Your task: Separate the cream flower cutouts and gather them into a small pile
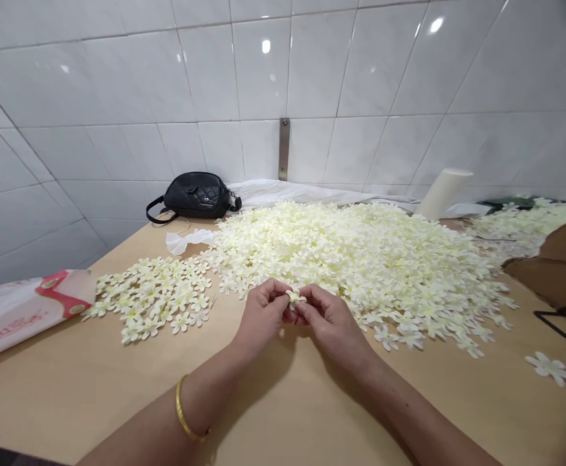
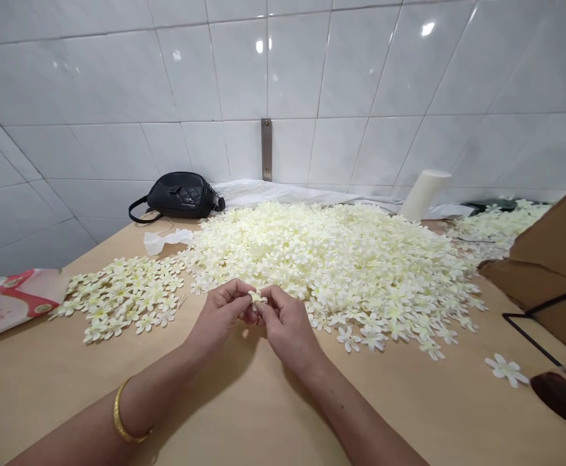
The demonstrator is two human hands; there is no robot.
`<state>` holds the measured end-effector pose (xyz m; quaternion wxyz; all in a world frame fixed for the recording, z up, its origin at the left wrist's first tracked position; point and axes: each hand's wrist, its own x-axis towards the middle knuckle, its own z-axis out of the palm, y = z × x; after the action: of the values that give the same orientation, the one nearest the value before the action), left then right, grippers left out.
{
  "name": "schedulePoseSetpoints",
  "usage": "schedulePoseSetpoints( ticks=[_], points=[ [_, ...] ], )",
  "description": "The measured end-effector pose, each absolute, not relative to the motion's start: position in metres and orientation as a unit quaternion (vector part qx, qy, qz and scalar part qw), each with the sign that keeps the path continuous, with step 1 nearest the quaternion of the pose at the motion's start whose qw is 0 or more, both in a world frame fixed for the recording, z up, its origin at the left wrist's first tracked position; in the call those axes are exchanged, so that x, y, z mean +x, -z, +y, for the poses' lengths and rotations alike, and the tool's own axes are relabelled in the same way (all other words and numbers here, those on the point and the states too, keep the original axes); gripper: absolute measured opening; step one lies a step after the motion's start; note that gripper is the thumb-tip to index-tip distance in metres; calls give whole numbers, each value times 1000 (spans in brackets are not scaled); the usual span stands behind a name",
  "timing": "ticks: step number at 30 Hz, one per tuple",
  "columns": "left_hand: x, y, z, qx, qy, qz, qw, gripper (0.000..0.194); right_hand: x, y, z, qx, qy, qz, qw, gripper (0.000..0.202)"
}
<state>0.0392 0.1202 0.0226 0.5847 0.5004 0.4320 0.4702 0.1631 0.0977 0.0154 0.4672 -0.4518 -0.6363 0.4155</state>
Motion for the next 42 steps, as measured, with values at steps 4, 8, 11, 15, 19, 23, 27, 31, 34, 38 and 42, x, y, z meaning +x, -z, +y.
schedulePoseSetpoints(
  ticks=[4, 8, 11, 15, 19, 23, 27, 31, 34, 38, 42],
  points=[
    [31, -24, 123, 487, -428, 425, 632, 17, 164, -16, 101, -421, -516, -583, 466, 12],
    [26, -19, 125, 508, -395, 339, 686, 14, 168, -15, 104, -402, -566, -546, 469, 14],
    [23, -17, 126, 506, -399, 331, 689, 12, 172, -14, 106, -387, -606, -513, 468, 15],
    [22, -21, 127, 511, -412, 352, 668, 9, 172, -14, 106, -384, -636, -484, 461, 16],
    [28, -22, 122, 566, -425, 403, 580, 1, 161, -13, 98, -478, -487, -580, 445, 8],
    [36, -12, 119, 629, -487, 433, 424, 9, 148, -7, 88, -547, -91, -742, 376, 19],
    [35, -8, 122, 553, -475, 433, 530, 2, 147, -6, 88, -533, -45, -778, 330, 25],
    [30, -14, 127, 547, -404, 426, 596, 8, 154, -6, 94, -532, -171, -722, 407, 19],
    [29, -16, 123, 590, -401, 413, 566, 8, 158, -4, 99, -531, -245, -682, 439, 17],
    [36, -11, 114, 638, -433, 400, 496, 12, 158, -2, 102, -561, -231, -650, 457, 14],
    [42, -8, 112, 576, -476, 392, 537, 10, 157, -3, 102, -587, -198, -631, 467, 12]
  ],
)
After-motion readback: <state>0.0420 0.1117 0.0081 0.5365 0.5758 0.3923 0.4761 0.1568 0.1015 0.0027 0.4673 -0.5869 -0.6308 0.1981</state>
